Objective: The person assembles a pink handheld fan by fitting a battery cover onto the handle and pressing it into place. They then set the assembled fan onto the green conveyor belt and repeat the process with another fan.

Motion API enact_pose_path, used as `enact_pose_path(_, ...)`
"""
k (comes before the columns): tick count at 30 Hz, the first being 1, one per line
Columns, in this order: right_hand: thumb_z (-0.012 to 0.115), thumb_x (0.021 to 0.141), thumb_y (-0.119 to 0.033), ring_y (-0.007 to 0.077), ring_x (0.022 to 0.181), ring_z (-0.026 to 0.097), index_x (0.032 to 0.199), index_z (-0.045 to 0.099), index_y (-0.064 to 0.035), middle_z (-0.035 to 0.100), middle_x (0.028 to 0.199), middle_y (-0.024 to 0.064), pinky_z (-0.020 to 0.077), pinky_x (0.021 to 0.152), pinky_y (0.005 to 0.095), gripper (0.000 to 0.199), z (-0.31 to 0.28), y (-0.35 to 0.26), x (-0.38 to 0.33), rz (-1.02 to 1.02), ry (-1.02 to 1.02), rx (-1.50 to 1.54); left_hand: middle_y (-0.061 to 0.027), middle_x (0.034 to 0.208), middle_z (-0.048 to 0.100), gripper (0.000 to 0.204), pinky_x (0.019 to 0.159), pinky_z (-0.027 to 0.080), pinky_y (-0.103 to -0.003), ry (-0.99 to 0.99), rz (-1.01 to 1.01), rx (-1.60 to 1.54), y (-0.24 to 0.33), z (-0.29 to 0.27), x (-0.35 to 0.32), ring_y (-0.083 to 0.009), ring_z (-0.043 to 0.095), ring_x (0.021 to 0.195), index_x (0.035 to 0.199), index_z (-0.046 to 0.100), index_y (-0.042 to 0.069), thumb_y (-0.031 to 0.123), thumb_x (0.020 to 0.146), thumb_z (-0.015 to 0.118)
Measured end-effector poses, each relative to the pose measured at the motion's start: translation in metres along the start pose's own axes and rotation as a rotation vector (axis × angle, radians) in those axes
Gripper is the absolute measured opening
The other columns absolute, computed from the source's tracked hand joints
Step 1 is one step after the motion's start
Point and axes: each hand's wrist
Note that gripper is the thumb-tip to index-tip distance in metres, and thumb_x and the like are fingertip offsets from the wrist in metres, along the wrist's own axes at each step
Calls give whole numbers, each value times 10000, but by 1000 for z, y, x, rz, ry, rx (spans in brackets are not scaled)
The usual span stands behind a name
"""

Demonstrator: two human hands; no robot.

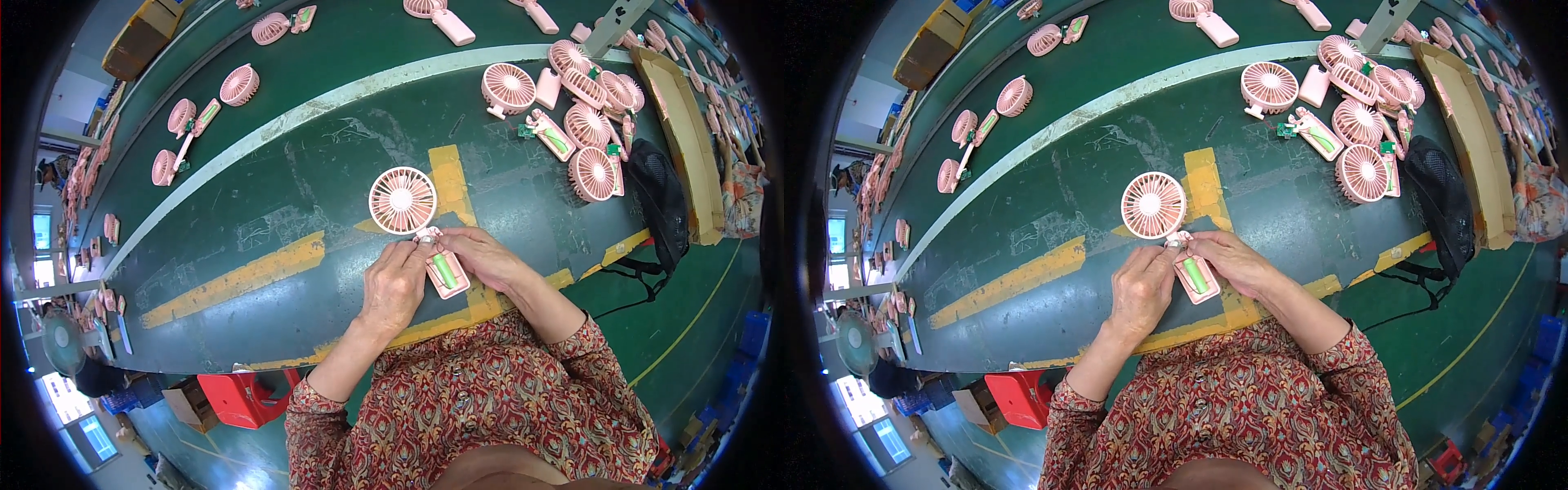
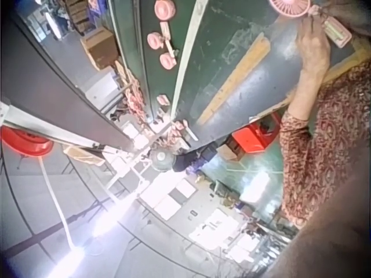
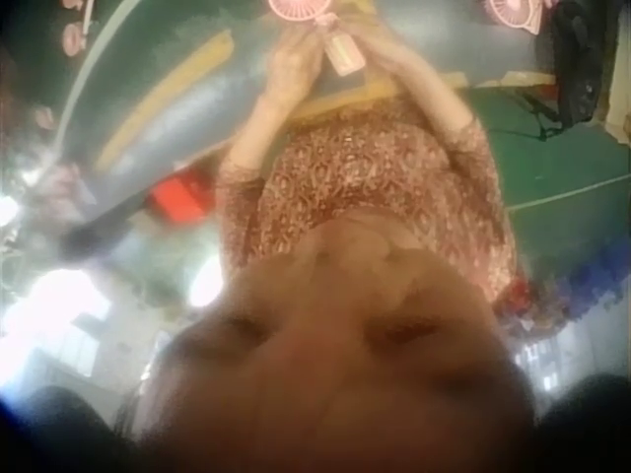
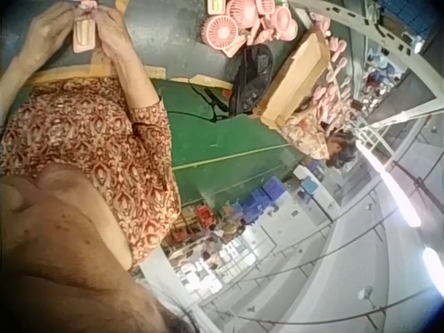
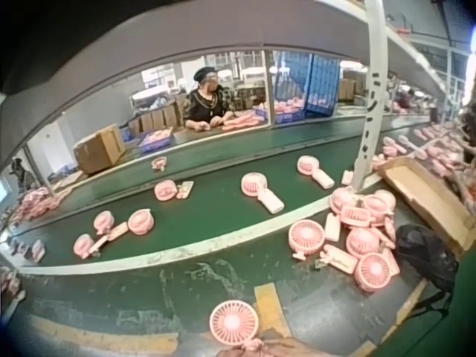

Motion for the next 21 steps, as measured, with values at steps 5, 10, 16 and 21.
enact_pose_path(5,439,962,-173,88,880,572,1134,535,27,599,1003,50,481,768,230,280,-10,6,3,-55,-116,-86,-105,831,604,297,596,506,-354,-54,2,15,1,-3,3,-272,594,723,959,642,-1,-57,668,646)
enact_pose_path(10,451,957,-152,77,900,556,1181,505,5,587,1014,35,469,785,226,278,-8,3,1,-104,-168,-184,-108,851,606,279,604,510,-366,-129,-8,51,5,-6,9,-277,599,749,965,640,0,-43,689,625)
enact_pose_path(16,480,938,-92,76,884,544,1225,471,-20,584,1007,22,462,771,238,297,-10,8,2,-143,-221,-284,-104,807,574,213,600,508,-376,-165,38,84,6,-7,14,-278,587,739,906,630,-14,-20,693,618)
enact_pose_path(21,478,938,-84,69,873,538,1214,486,-18,583,999,20,459,760,238,284,-9,7,1,-145,-181,-276,-163,892,580,303,686,522,-364,-294,62,61,4,-10,18,-293,590,845,945,596,-78,-7,650,598)
Point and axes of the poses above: each hand's wrist, its own x-axis towards the middle knuckle, its own z-axis out of the palm, y = z × x
